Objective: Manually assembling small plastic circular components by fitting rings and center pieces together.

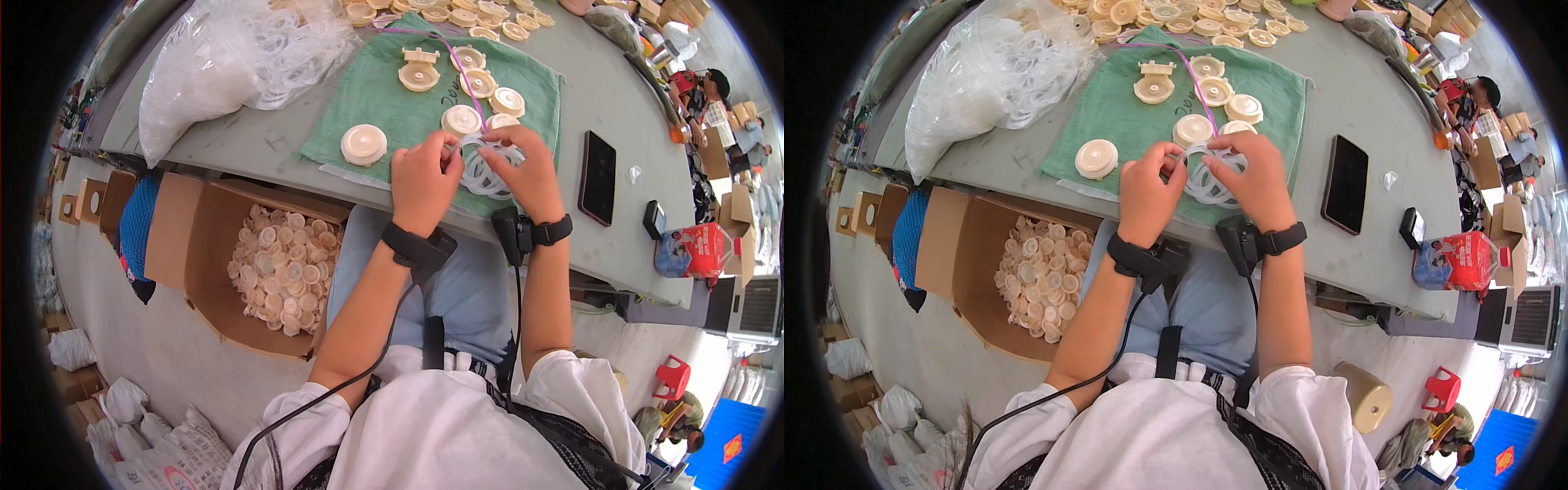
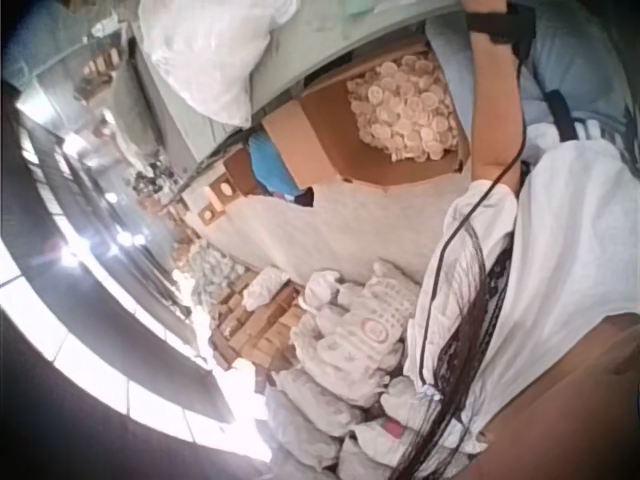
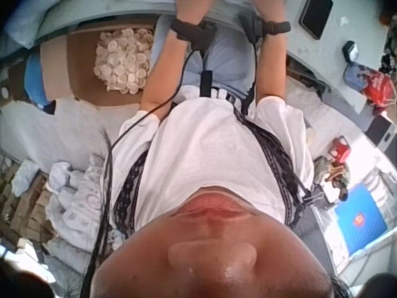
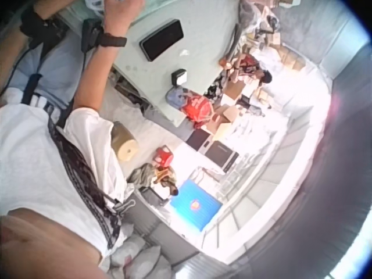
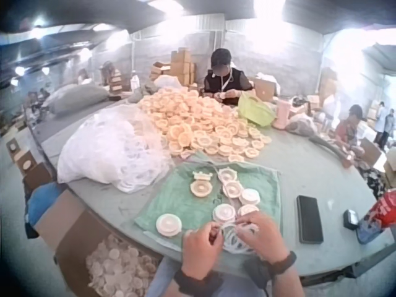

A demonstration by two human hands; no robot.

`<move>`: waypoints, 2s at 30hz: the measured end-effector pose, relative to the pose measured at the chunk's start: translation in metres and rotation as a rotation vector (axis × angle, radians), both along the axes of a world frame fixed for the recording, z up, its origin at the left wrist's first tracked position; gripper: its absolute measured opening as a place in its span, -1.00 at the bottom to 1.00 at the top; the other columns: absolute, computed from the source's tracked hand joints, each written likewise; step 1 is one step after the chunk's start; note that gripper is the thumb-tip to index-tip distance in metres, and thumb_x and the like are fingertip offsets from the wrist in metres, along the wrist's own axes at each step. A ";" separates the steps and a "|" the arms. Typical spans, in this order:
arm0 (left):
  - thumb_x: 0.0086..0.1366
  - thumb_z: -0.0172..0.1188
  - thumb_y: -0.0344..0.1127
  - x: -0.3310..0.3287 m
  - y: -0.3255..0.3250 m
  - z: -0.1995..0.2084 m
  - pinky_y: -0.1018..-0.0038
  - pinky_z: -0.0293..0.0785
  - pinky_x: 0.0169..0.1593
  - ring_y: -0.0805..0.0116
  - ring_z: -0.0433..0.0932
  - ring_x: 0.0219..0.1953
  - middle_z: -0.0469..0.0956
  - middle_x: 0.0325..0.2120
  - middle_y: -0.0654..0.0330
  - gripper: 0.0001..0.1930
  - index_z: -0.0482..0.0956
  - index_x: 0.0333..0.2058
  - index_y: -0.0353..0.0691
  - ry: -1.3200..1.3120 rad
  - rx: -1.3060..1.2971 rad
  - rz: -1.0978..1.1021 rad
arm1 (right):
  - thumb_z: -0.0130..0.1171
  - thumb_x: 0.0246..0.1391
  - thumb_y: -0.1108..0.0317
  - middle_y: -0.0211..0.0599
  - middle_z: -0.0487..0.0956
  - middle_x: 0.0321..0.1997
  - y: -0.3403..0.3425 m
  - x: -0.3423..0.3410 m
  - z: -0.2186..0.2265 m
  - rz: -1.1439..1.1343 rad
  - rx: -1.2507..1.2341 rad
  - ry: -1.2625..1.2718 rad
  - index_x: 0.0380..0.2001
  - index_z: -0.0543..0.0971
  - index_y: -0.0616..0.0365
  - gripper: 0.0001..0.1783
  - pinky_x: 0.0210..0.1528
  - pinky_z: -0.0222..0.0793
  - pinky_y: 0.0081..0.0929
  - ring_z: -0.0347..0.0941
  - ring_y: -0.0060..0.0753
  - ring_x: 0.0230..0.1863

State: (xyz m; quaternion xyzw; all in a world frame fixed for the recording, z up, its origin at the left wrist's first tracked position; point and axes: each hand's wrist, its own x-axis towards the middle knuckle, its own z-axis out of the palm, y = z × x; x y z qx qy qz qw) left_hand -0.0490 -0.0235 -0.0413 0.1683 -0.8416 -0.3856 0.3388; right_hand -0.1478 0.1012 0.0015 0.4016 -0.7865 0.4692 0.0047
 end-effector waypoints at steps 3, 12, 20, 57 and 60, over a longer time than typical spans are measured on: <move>0.14 0.14 -0.39 0.000 0.001 0.002 0.35 0.29 -0.27 0.30 0.52 -0.56 0.53 -0.65 0.27 -0.89 0.46 -0.32 -0.18 0.025 0.008 -0.039 | 0.31 -0.19 0.44 -0.29 0.54 -0.31 -0.001 -0.003 -0.008 0.024 -0.038 0.196 -0.43 0.58 0.16 -0.83 -0.17 0.32 -0.34 0.42 -0.19 -0.23; 0.19 0.08 -0.42 0.005 0.003 0.002 0.36 0.28 -0.21 0.28 0.53 -0.46 0.54 -0.55 0.25 -0.85 0.41 -0.24 -0.18 0.100 -0.036 -0.121 | 0.31 -0.25 0.44 -0.31 0.51 -0.38 -0.002 -0.002 -0.013 -0.015 -0.099 0.156 -0.40 0.58 0.13 -0.77 -0.22 0.30 -0.39 0.39 -0.29 -0.30; 0.15 0.15 -0.39 0.004 -0.001 0.004 0.38 0.29 -0.19 0.30 0.52 -0.42 0.54 -0.50 0.26 -0.82 0.45 -0.25 -0.19 0.068 -0.007 -0.166 | 0.32 -0.14 0.42 -0.40 0.54 -0.49 0.000 0.003 -0.011 -0.024 -0.112 -0.136 -0.42 0.56 0.22 -0.82 -0.42 0.26 -0.61 0.34 -0.60 -0.48; 0.06 0.12 -0.15 0.069 0.089 0.092 0.31 0.36 -0.13 0.23 0.46 -0.24 0.51 -0.33 0.05 -0.55 0.45 -0.09 -0.28 0.980 0.951 -1.001 | -0.01 0.23 0.21 -0.30 0.56 -0.57 -0.002 0.001 -0.014 0.001 -0.305 -0.510 -0.44 0.43 0.21 -0.72 -0.60 0.24 -0.70 0.31 -0.69 -0.67; 0.06 0.12 -0.14 0.072 0.087 0.086 0.30 0.36 -0.11 0.23 0.46 -0.22 0.50 -0.32 0.05 -0.54 0.44 -0.08 -0.28 0.991 0.958 -0.976 | -0.01 0.23 0.19 -0.31 0.56 -0.58 0.003 -0.005 -0.014 -0.038 -0.273 -0.485 -0.44 0.43 0.21 -0.70 -0.60 0.23 -0.71 0.31 -0.69 -0.67</move>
